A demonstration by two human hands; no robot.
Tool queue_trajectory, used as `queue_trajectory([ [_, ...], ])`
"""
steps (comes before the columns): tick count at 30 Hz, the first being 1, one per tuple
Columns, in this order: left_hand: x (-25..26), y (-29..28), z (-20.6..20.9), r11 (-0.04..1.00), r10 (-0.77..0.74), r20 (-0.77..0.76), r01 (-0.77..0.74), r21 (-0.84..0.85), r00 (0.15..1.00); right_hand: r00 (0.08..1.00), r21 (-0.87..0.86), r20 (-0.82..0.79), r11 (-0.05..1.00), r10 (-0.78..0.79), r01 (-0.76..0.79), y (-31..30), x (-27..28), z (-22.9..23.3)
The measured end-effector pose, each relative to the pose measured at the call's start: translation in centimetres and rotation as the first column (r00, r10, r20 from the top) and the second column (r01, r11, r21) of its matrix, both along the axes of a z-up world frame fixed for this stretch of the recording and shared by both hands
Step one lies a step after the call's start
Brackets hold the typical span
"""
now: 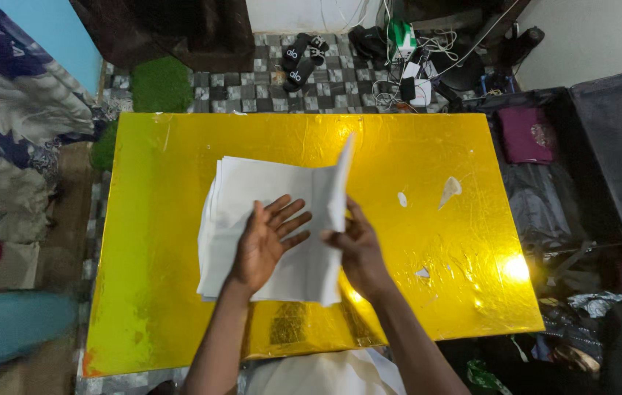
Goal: The person folds a white t-shirt on a yellow table, then places it into a suitcase. They then fold a black t-shirt and a patterned shirt on the same table, placing each into the suitcase after folding.
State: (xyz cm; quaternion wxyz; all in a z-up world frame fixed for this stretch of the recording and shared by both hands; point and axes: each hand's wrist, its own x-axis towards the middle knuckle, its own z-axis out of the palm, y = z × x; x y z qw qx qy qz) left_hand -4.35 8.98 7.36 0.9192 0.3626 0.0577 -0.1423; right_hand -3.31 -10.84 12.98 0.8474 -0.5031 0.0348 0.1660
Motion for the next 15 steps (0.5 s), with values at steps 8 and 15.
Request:
queue_trajectory([
  [8, 0.3, 7.2, 1.0, 0.936, 0.112, -0.071, -0.081, 0.344, 0.991, 0.899, -0.115, 0.04, 0.895, 0.437, -0.43, 6.9, -3.3, 1.1],
  [15, 1.5, 12.5, -2.6, 0.766, 0.097, 0.027, -0.092, 0.636, 0.995, 0.974, -0.597, 0.155, 0.801, 0.163, -0.039, 5.7, -1.0, -3.8],
])
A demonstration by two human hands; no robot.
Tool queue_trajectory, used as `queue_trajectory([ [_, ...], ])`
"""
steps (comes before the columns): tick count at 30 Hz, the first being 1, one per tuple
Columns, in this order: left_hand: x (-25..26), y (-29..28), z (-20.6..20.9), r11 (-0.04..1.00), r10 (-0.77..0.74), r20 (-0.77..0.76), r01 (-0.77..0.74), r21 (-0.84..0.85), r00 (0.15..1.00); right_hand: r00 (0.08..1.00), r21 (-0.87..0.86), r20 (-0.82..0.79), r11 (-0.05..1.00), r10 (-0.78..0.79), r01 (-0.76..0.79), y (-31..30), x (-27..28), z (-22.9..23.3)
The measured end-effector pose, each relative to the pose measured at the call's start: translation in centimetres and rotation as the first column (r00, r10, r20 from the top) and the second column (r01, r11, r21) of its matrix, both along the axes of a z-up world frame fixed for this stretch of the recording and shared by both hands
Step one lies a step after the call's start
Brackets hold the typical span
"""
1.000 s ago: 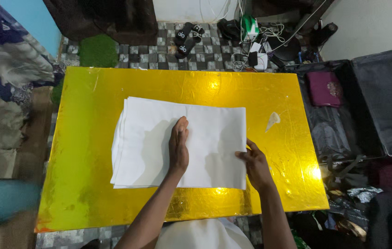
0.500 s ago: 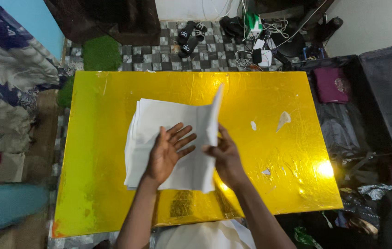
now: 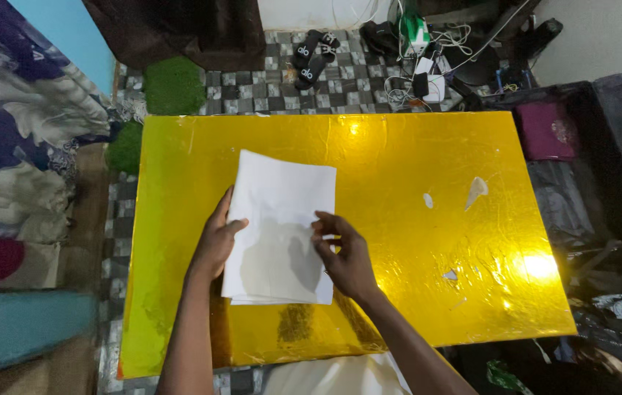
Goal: The person folds a white t-shirt on a yellow table, then places it into a suitcase. They then fold a black t-shirt and a patterned shirt on the same table, placing each into the suitcase after folding.
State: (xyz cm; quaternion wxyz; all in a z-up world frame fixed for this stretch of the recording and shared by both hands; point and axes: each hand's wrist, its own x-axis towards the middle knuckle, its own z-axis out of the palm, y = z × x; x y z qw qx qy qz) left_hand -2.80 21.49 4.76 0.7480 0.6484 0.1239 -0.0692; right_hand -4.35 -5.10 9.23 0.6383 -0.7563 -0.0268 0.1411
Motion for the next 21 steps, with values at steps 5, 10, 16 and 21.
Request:
queue_trajectory([
  [5, -1.0, 0.2, -3.7, 0.949, -0.03, 0.179, -0.028, 0.313, 0.983, 0.856, -0.522, 0.507, 0.825, 0.097, 0.215, 2.1, 3.1, -4.2],
  [10, -2.6, -1.7, -3.1, 0.857, -0.05, 0.21, -0.066, 0.511, 0.976, 0.805, -0.729, 0.442, 0.682, 0.396, 0.064, 1.9, 5.9, -7.0],
  [16, -7.9, -6.0, 1.7, 0.788, -0.282, -0.128, 0.305, 0.534, 0.951, 0.794, -0.767, 0.491, 0.61, 0.358, 0.199, -3.8, 9.2, -5.3],
  [21, -3.8, -4.2, 5.8, 0.462, -0.266, -0.457, 0.529, 0.712, 0.848, 0.911, -0.757, 0.41, 0.576, 0.05, 0.309, -6.1, 2.7, -4.3],
])
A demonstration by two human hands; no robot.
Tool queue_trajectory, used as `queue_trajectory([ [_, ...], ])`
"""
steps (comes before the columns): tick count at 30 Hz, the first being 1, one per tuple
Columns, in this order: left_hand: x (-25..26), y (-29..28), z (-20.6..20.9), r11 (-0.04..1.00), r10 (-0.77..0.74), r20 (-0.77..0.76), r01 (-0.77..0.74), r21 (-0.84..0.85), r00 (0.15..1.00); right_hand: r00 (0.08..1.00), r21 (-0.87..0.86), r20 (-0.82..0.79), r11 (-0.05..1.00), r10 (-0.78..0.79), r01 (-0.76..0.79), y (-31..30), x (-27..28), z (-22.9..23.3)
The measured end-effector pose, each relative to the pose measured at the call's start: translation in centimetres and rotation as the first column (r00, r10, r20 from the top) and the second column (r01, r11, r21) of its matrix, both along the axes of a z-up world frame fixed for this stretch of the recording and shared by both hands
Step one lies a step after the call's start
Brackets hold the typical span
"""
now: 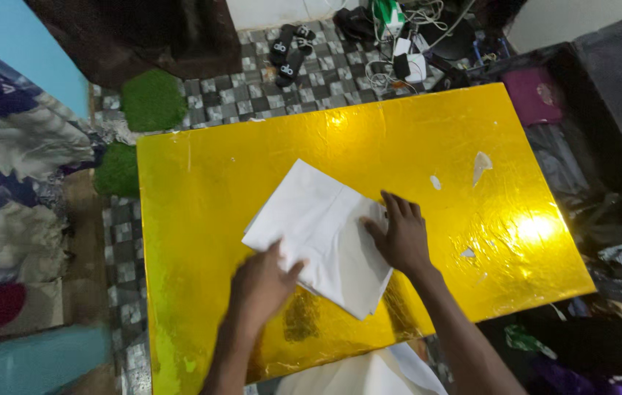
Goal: The person folds a white t-shirt on a yellow table, then places it into a suitcase. They then fold a black t-shirt and a patterned shirt on the same table, placing each into the suitcase after folding.
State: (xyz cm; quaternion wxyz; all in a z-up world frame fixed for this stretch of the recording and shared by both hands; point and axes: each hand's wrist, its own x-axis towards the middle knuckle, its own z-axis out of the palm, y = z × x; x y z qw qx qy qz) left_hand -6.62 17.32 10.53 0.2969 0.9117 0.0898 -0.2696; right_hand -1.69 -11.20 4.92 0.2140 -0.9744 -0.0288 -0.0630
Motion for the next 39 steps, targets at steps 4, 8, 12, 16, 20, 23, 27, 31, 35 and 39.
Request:
queue_trajectory([
  [4, 11.2, 0.7, -3.7, 0.935, -0.201, 0.683, 0.345, -0.08, 0.702, 0.993, 0.037, -0.082, 0.996, -0.083, 0.086, -0.4, -3.4, 0.5],
  [8, 17.0, 0.0, -5.3, 0.856, -0.476, 0.515, 0.509, 0.087, 0.712, 0.972, 0.051, -0.175, 0.985, -0.156, 0.167, -1.1, -2.7, 0.9],
  [12, 19.3, -1.0, -5.9, 0.821, -0.525, 0.454, 0.568, 0.048, 0.72, 0.941, 0.081, -0.273, 0.97, -0.199, 0.229, -1.6, -1.9, 0.6],
  [16, 20.6, -1.5, -6.0, 0.848, -0.52, 0.277, 0.528, 0.052, 0.808, 0.877, 0.319, -0.479, 0.921, -0.048, 0.225, -3.1, -0.3, 0.8],
  [20, 18.7, -0.3, -2.9, 0.857, -0.256, 0.319, 0.367, -0.363, 0.913, 0.859, 0.562, -0.489, 0.807, 0.149, 0.18, -5.1, 0.5, 3.7],
  [23, 17.1, -0.3, 1.8, 0.82, -0.11, 0.34, 0.279, -0.5, 0.934, 0.913, 0.552, -0.384, 0.827, 0.14, 0.105, -6.5, 1.9, 7.5],
  [27, 14.2, -0.1, 8.4, 0.624, 0.024, 0.537, 0.407, -0.667, 0.843, 0.986, 0.487, -0.108, 0.871, 0.128, -0.06, -8.9, 1.7, 13.6],
  [31, 8.2, -0.1, 10.8, 0.779, -0.103, 0.732, 0.512, -0.362, 0.674, 0.953, 0.526, 0.136, 0.795, 0.272, -0.302, -10.4, -1.4, 14.7],
  [35, 1.8, -0.9, 8.1, 0.888, -0.2, 0.565, 0.392, -0.241, 0.801, 0.939, 0.418, 0.015, 0.851, 0.344, -0.318, -12.2, -5.3, 9.8],
  [39, -2.1, -3.6, 3.4, 0.971, 0.077, 0.342, 0.007, -0.238, 0.937, 0.955, 0.464, -0.115, 0.865, 0.275, -0.193, -14.5, -7.3, 4.8],
])
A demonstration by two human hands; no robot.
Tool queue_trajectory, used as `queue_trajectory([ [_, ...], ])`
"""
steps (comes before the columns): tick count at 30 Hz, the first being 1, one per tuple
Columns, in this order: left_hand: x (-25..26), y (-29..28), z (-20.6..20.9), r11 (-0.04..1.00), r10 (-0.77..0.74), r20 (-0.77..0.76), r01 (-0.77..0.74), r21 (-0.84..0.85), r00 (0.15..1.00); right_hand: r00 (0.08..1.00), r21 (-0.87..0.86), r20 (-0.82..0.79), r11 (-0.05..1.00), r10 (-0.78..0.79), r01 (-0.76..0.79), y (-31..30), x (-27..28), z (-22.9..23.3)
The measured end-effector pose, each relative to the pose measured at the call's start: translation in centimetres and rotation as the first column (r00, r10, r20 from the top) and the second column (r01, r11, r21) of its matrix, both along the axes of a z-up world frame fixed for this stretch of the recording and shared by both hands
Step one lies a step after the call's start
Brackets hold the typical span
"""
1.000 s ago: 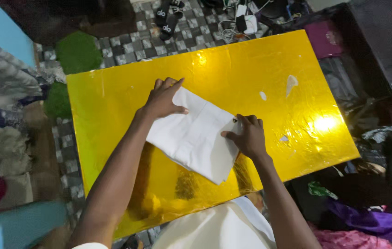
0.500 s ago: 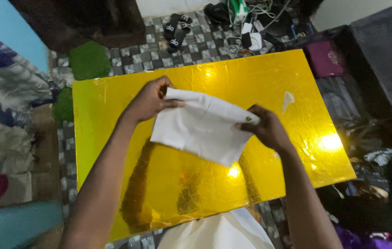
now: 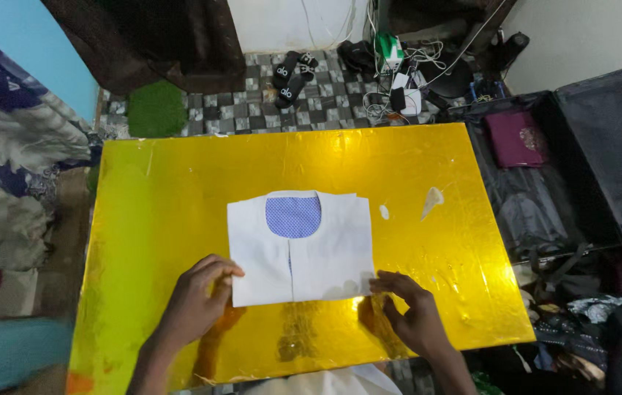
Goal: The person folds a white t-shirt on a yellow table, then places it into a suitcase. They then fold a black t-shirt and a patterned shirt on the same table, placing each into the suitcase after folding.
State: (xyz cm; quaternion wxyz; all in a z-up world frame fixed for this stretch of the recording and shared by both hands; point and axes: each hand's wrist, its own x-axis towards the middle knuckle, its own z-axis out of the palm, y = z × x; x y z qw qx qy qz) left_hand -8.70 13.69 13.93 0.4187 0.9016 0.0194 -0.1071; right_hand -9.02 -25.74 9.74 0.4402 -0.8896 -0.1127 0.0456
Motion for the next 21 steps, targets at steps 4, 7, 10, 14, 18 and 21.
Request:
queue_trajectory([
  [4, 1.8, -4.5, -6.2, 0.985, -0.054, 0.44, -0.025, 0.172, 0.896, 0.988, 0.034, 0.099, 0.993, -0.119, 0.116, 3.2, 2.3, -4.2],
  [7, 3.9, -6.9, -9.5, 0.887, -0.06, 0.428, -0.149, 0.438, 0.902, 0.942, -0.151, 0.337, 0.986, -0.01, 0.064, 6.2, 6.8, -6.8],
  [10, 3.7, -7.4, -11.1, 0.821, -0.009, 0.414, -0.229, 0.523, 0.91, 0.928, -0.363, 0.371, 0.925, 0.031, 0.114, 7.5, 8.9, -8.5],
  [14, 3.3, -7.6, -12.2, 0.823, 0.062, 0.553, -0.356, 0.443, 0.831, 0.932, -0.341, 0.361, 0.934, 0.023, 0.109, 6.8, 9.1, -9.6],
  [18, 2.4, -8.4, -12.5, 0.742, 0.27, 0.564, -0.542, 0.394, 0.78, 0.921, -0.257, 0.372, 0.941, -0.113, 0.219, 6.1, 8.5, -9.3],
  [21, 0.6, -9.0, -12.7, 0.694, 0.389, 0.52, -0.613, 0.377, 0.76, 0.964, -0.289, 0.206, 0.93, -0.171, 0.227, 5.4, 7.5, -8.2],
])
